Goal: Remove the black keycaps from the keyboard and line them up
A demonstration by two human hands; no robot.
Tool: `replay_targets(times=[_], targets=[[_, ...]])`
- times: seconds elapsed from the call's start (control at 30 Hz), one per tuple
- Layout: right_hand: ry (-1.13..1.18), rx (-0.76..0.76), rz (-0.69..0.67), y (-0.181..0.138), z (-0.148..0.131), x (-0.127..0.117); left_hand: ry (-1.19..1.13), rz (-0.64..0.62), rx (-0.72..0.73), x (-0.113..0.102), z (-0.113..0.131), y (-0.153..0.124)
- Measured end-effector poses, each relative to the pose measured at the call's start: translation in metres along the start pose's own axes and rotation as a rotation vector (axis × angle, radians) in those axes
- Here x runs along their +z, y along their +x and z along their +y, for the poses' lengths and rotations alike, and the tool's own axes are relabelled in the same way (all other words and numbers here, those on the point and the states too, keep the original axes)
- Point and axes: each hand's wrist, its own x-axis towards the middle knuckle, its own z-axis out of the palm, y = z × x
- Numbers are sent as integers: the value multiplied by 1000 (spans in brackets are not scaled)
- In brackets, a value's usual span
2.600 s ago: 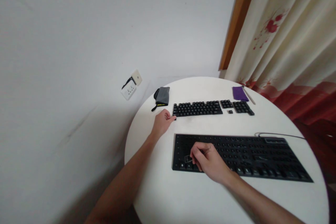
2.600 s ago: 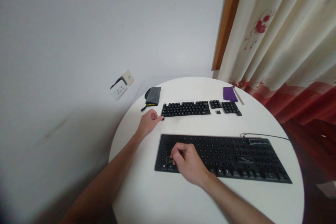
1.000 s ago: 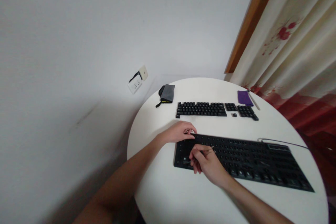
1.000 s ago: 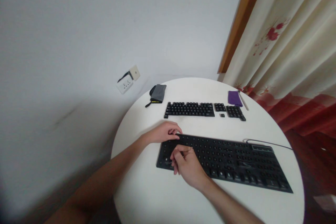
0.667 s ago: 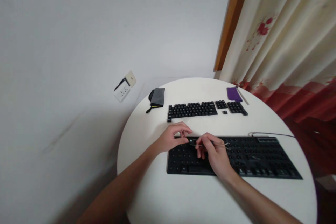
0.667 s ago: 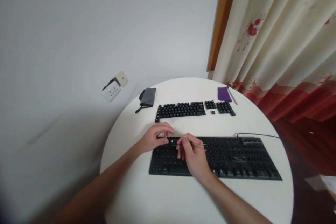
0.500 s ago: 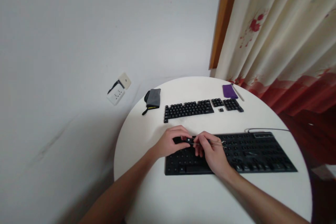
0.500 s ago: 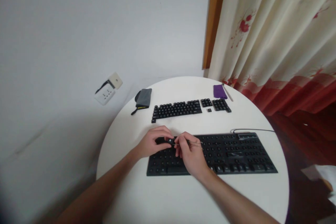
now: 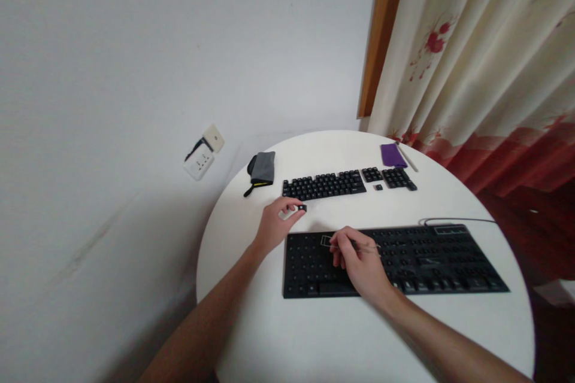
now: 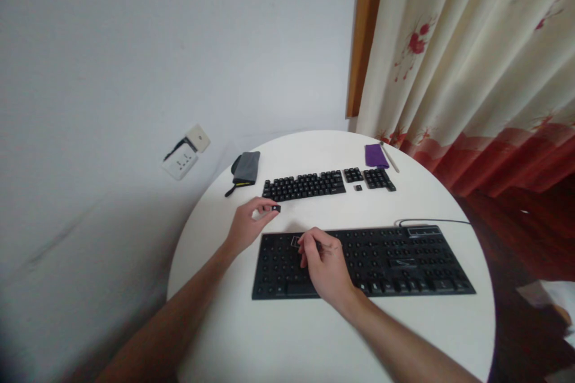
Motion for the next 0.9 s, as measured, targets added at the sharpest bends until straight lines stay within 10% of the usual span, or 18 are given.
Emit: replay_targets(times=[0.3,0.9], targets=[[-9,-9,-34,-3,-3,0,278,57,76,-2,-44,15],[-14,-20,-45,-6,-4,1,368,48,-23,4,-53,13]])
